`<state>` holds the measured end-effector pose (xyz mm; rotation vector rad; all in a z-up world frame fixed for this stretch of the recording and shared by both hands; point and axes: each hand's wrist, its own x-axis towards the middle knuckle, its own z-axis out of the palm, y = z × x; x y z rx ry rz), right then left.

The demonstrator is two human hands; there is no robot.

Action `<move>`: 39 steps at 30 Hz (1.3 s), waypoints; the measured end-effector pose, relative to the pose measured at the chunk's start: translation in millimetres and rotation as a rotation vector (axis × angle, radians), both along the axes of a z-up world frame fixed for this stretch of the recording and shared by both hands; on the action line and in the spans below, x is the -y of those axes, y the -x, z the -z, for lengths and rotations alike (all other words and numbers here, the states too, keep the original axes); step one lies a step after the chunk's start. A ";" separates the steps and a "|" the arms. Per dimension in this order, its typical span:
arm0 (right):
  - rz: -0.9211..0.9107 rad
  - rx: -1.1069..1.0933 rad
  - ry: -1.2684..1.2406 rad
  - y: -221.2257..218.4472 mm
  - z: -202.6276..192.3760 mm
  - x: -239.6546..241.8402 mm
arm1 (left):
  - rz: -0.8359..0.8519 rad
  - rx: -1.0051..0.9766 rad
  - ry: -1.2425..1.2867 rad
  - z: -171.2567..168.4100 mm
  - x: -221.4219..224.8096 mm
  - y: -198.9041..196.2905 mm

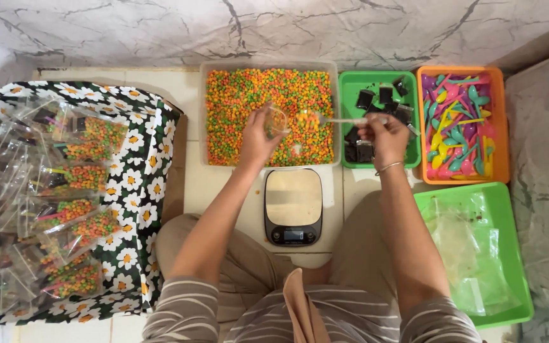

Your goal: Manually packaging colorful grains into small plastic bags using a spoon and weighing them on a digital scale before organizing them.

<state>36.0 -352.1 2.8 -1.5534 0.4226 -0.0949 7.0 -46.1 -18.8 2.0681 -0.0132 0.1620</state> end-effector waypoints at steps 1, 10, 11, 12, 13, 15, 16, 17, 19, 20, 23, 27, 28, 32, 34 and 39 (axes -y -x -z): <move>0.000 0.001 -0.001 -2.4 -11.0 -5.2 | 0.000 0.001 -0.001 -8.7 3.6 0.7; -0.113 0.278 0.241 11.5 -77.7 -74.7 | 0.002 -0.106 0.030 -18.0 26.5 -5.3; -0.133 0.386 0.421 16.9 -86.1 -82.6 | -0.007 -0.086 0.047 -15.6 26.7 -5.6; -0.154 0.494 0.603 22.3 -94.7 -90.5 | -0.015 -0.065 0.063 -13.3 26.9 -6.1; -0.155 0.495 0.602 24.3 -96.5 -91.3 | -0.017 -0.065 0.063 -18.4 25.5 -4.9; -0.218 0.560 0.730 28.1 -100.5 -92.8 | 0.026 -0.018 0.064 -29.0 22.6 -3.1; -0.222 0.560 0.729 27.8 -100.4 -94.5 | 0.022 -0.019 0.064 -29.5 21.0 -2.7; -0.279 0.580 0.756 27.7 -100.3 -96.3 | 0.045 0.003 0.076 -30.1 19.3 -2.0; -0.339 0.602 0.781 26.4 -104.9 -97.8 | 0.064 0.028 0.088 -31.5 14.9 -2.0; -0.418 0.635 0.806 25.8 -109.5 -97.0 | 0.101 0.042 0.115 -32.3 13.0 -2.5; -0.517 0.663 0.847 20.8 -124.6 -99.8 | 0.166 0.092 0.137 -34.6 11.8 -6.6; -0.533 0.629 0.741 13.7 -130.9 -114.2 | 0.304 0.198 0.082 -39.2 11.0 -15.0; -0.533 0.632 0.741 12.5 -132.9 -119.2 | 0.303 0.201 0.081 -47.3 11.6 -15.0; -0.605 0.658 0.986 6.2 -140.6 -130.5 | 0.391 0.226 0.048 -67.8 13.8 -14.1; -0.647 0.620 1.015 5.9 -150.2 -133.9 | 0.394 0.220 0.079 -70.4 13.7 -14.1; -0.612 0.602 0.978 10.9 -169.9 -125.5 | 0.348 0.150 0.141 -79.4 10.9 -22.0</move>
